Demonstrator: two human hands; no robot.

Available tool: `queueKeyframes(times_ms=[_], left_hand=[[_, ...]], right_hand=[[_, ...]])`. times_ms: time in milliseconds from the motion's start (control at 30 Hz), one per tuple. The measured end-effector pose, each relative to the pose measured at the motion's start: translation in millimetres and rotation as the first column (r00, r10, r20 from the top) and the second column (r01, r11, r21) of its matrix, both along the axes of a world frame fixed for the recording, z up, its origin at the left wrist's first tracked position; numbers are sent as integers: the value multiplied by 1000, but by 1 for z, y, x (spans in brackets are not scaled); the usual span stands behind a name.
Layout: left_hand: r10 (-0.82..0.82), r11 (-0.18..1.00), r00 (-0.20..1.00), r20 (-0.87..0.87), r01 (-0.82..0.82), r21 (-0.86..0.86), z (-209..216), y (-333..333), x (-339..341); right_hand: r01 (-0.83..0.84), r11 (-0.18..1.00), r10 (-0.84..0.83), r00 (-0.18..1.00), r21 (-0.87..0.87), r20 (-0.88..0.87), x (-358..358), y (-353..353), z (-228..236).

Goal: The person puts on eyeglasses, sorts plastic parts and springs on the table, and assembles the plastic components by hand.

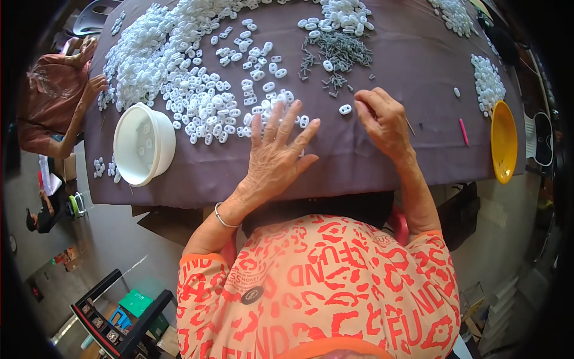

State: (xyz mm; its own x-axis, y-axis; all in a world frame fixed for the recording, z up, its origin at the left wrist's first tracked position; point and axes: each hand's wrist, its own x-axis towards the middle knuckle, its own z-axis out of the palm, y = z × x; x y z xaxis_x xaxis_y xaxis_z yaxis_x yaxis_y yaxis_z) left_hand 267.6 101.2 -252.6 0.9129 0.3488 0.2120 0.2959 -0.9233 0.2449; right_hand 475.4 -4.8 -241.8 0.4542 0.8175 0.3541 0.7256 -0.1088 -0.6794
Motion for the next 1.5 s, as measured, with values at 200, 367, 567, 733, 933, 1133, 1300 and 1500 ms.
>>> queueKeyframes(times_ms=[200, 367, 567, 733, 933, 1133, 1300, 1500], left_hand=[[-133, 989, 991, 13, 134, -59, -6, -2, 4], [61, 998, 981, 184, -54, -43, -5, 16, -12], [163, 986, 973, 164, -155, -60, -7, 19, -8], [111, 988, 985, 131, -95, -125, -6, 14, -18], [94, 992, 994, 61, -88, -93, -3, 6, -22], [72, 992, 972, 226, -45, -121, -6, 1, -9], [247, 969, 935, 253, -239, -63, -3, 25, -16], [166, 986, 935, 314, -157, -55, -9, 24, -10]], right_hand=[[-137, 987, 148, 978, -87, 146, -26, 10, -8], [-324, 943, 331, 938, -79, 99, -37, 22, -5], [-278, 960, 271, 917, -15, 293, -52, 78, -19], [-388, 922, 365, 864, -4, 348, -54, 57, -20], [-398, 913, 366, 895, 87, 255, -18, 37, -2], [-135, 990, 116, 953, 50, 280, 10, 60, -3], [-349, 936, 326, 906, 39, 271, -22, 86, -3], [-442, 897, 421, 859, 6, 293, -57, 136, -16]])
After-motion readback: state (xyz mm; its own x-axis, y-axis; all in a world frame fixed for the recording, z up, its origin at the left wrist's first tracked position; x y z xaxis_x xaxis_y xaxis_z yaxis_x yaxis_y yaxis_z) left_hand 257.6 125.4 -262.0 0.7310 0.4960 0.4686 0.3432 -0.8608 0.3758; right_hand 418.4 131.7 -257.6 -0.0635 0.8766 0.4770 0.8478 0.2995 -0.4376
